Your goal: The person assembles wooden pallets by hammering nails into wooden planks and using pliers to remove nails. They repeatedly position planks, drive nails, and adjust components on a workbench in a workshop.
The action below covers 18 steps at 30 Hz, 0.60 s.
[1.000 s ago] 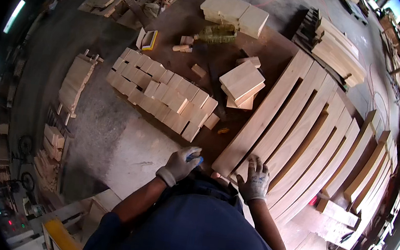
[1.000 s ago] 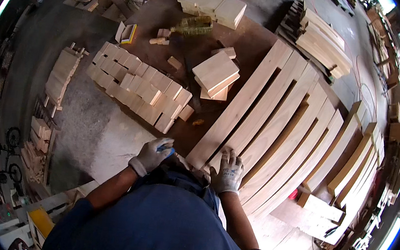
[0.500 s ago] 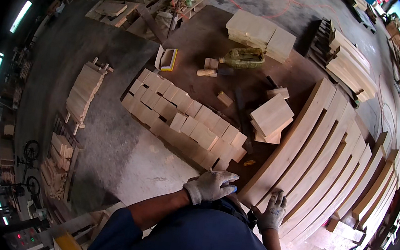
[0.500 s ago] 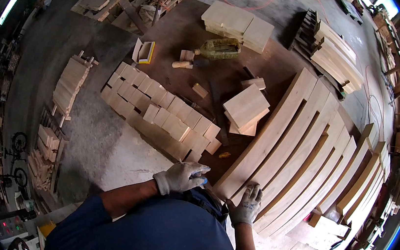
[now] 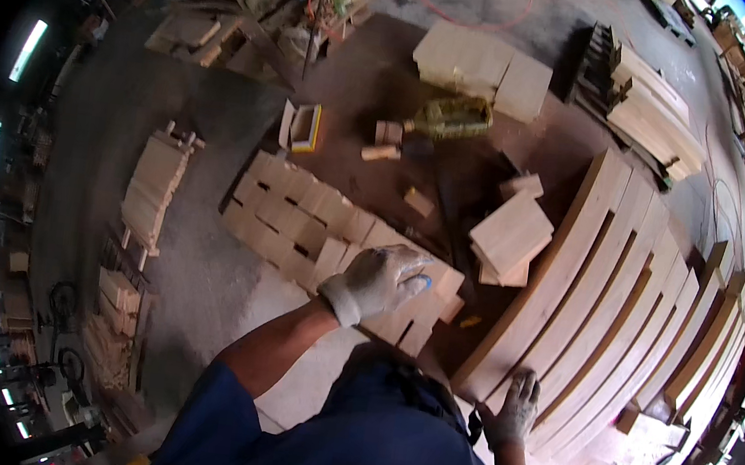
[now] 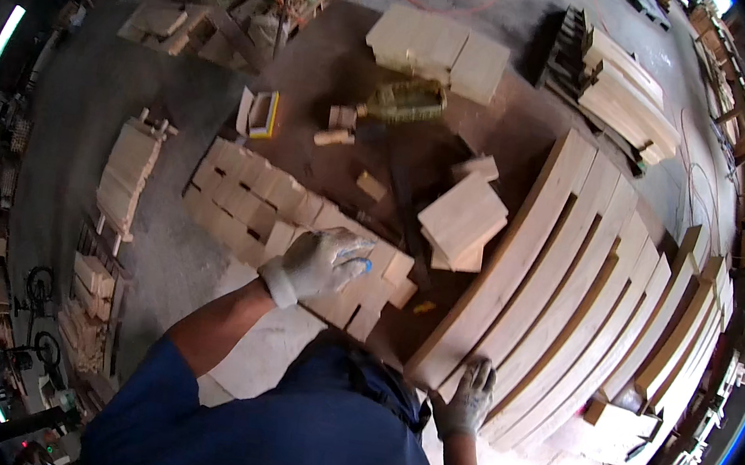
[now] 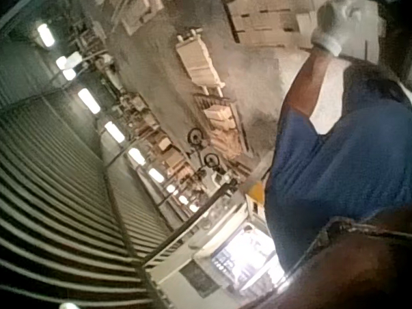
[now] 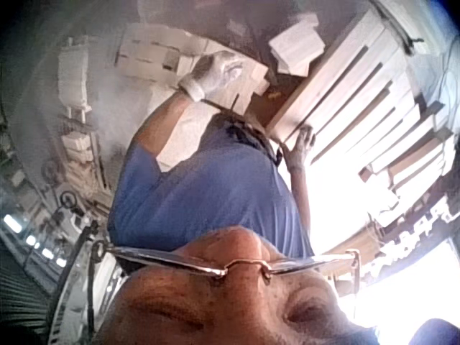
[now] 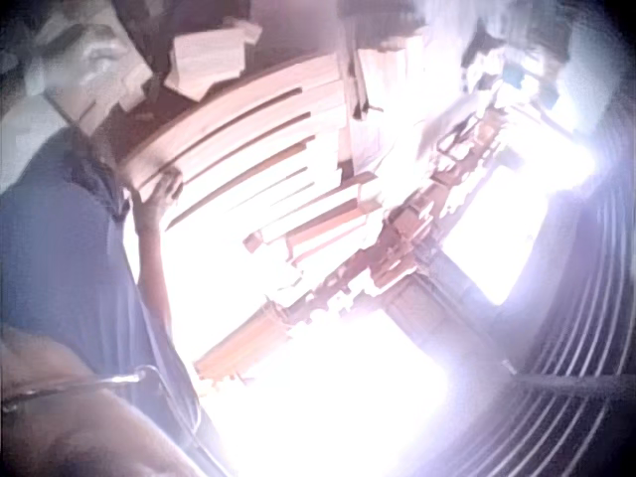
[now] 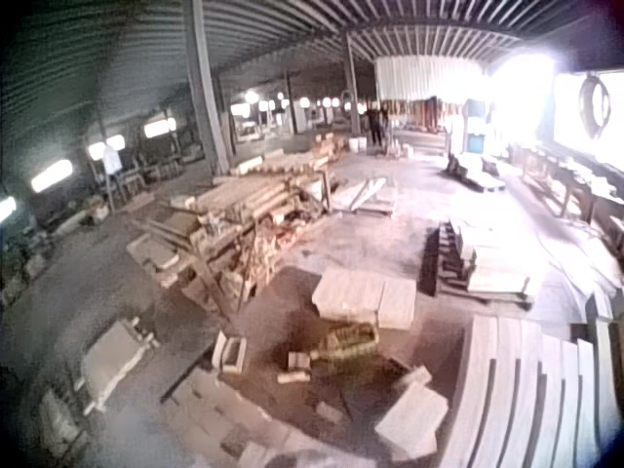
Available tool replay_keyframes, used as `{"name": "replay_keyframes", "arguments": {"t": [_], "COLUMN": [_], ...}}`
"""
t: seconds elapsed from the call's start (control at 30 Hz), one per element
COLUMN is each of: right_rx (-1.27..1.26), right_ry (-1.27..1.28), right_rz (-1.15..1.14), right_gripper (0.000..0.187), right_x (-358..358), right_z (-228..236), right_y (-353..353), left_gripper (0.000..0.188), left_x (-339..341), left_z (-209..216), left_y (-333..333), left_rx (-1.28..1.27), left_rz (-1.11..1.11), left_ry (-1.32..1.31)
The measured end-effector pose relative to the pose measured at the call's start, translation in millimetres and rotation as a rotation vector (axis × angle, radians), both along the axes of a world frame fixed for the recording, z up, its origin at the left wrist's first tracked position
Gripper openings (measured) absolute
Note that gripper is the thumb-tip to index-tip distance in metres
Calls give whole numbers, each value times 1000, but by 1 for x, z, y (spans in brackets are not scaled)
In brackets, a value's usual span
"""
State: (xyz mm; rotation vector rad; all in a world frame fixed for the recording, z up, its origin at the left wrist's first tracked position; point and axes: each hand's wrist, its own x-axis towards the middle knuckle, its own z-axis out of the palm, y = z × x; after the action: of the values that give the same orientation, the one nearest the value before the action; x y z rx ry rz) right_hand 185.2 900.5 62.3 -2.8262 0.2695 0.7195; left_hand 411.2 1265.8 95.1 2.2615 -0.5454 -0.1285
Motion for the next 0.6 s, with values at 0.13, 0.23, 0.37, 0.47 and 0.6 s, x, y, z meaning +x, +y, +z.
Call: {"name": "replay_keyframes", "arguments": {"t": [0.13, 0.23, 0.37, 0.47, 0.6], "right_rx": [0, -1, 11, -14, 5], "right_ry": [34, 55, 40, 39, 16], "right_rz": [-51, -61, -96, -89, -85], "right_gripper": [116, 115, 112, 110, 107], "right_x": [4, 4, 3, -1, 3], "right_z": [12, 12, 12, 4, 11], "right_y": [7, 6, 8, 4, 4], "left_gripper": [33, 30, 30, 33, 53], "left_x": [77, 114, 140, 147, 152], "left_z": [-4, -33, -68, -59, -44], "left_y": [12, 17, 18, -2, -29], "left_rx": [399, 556, 683, 759, 806], "left_rz": [19, -40, -97, -344, -306], "left_ry": [116, 182, 299, 407, 430]}}
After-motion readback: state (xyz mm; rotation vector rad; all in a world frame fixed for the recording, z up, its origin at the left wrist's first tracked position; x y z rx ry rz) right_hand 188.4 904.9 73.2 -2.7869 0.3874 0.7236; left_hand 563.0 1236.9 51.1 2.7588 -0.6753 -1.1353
